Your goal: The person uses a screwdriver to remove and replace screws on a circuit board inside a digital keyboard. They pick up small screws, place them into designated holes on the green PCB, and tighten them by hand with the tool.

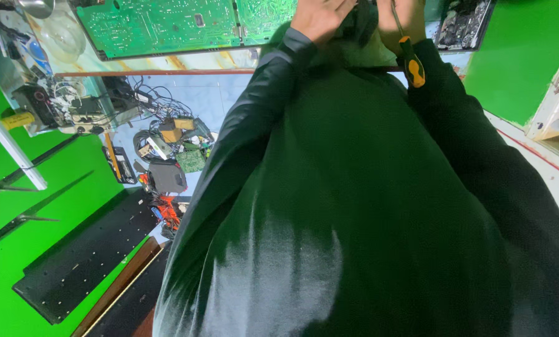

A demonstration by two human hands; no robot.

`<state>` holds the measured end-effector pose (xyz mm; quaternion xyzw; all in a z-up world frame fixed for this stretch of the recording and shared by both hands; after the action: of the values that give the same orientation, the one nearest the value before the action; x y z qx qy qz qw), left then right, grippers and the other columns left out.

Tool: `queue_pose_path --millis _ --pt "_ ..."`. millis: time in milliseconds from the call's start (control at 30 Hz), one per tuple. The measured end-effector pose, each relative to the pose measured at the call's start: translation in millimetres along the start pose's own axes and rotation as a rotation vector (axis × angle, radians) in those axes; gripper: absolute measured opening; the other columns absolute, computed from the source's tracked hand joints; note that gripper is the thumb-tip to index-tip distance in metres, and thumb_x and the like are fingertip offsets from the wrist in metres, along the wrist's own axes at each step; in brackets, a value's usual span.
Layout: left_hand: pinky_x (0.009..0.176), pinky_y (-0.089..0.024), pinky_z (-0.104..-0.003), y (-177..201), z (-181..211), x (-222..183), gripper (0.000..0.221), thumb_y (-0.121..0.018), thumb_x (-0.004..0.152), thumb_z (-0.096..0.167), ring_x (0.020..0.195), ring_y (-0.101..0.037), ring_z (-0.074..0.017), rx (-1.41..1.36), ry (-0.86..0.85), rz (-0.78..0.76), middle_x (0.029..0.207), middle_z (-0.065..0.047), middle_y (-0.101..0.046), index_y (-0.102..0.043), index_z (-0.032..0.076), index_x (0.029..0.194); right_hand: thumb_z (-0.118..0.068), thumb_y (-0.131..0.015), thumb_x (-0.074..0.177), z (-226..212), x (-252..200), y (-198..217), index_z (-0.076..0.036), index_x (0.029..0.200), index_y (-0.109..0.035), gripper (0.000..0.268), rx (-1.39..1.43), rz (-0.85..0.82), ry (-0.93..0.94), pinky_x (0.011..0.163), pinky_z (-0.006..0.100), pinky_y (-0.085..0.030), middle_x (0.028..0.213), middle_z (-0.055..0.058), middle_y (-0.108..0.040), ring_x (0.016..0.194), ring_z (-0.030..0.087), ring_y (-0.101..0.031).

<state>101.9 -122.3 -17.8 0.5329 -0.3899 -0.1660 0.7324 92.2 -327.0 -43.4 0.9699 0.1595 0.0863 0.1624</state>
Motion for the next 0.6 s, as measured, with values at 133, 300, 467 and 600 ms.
queue_pose_path --millis 133,300,467,600 --pt "0.082 -0.048 -0.045 18 2 5 0.032 -0.066 0.091 0.019 0.106 -0.063 -0.0213 -0.024 0.070 0.030 0.117 0.001 -0.070 -0.072 0.013 0.122 -0.003 -0.051 0.118 -5 5 -4 0.004 0.117 -0.066 0.017 0.009 0.007 0.013 0.091 0.037 -0.056 0.108 0.015 -0.072 0.100 0.027 -0.071" --pt "0.093 -0.043 -0.049 14 3 -2 0.027 -0.065 0.099 0.021 0.110 -0.063 -0.0238 -0.058 0.221 -0.059 0.121 -0.001 -0.069 -0.067 0.018 0.126 -0.002 -0.051 0.117 -7 9 -8 0.004 0.118 -0.066 0.016 0.011 0.021 0.023 0.092 0.036 -0.057 0.109 0.015 -0.073 0.102 0.025 -0.072" --pt "0.108 -0.038 -0.053 38 -7 -30 0.041 -0.067 0.106 0.031 0.128 -0.054 -0.0309 -0.085 0.350 -0.040 0.136 -0.008 -0.061 -0.057 0.019 0.143 -0.001 -0.052 0.117 -37 19 -4 0.004 0.119 -0.067 0.016 -0.098 0.061 0.124 0.093 0.035 -0.058 0.111 0.014 -0.075 0.103 0.024 -0.074" --pt "0.121 -0.028 -0.059 55 -14 -59 0.050 -0.066 0.108 0.036 0.143 -0.041 -0.0355 -0.018 0.468 -0.088 0.153 -0.012 -0.047 -0.051 0.021 0.153 -0.005 -0.054 0.117 -73 21 -8 0.005 0.135 -0.065 0.023 0.069 -0.030 0.021 0.099 0.034 -0.059 0.125 0.016 -0.077 0.109 0.023 -0.075"
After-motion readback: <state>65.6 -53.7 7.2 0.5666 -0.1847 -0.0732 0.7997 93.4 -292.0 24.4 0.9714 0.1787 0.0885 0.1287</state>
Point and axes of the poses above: each hand's wrist, its own x-axis towards the middle knuckle, its own y-axis out of the back of the hand, z = x × y, the point moved 5 cm from there along x, towards the middle knuckle
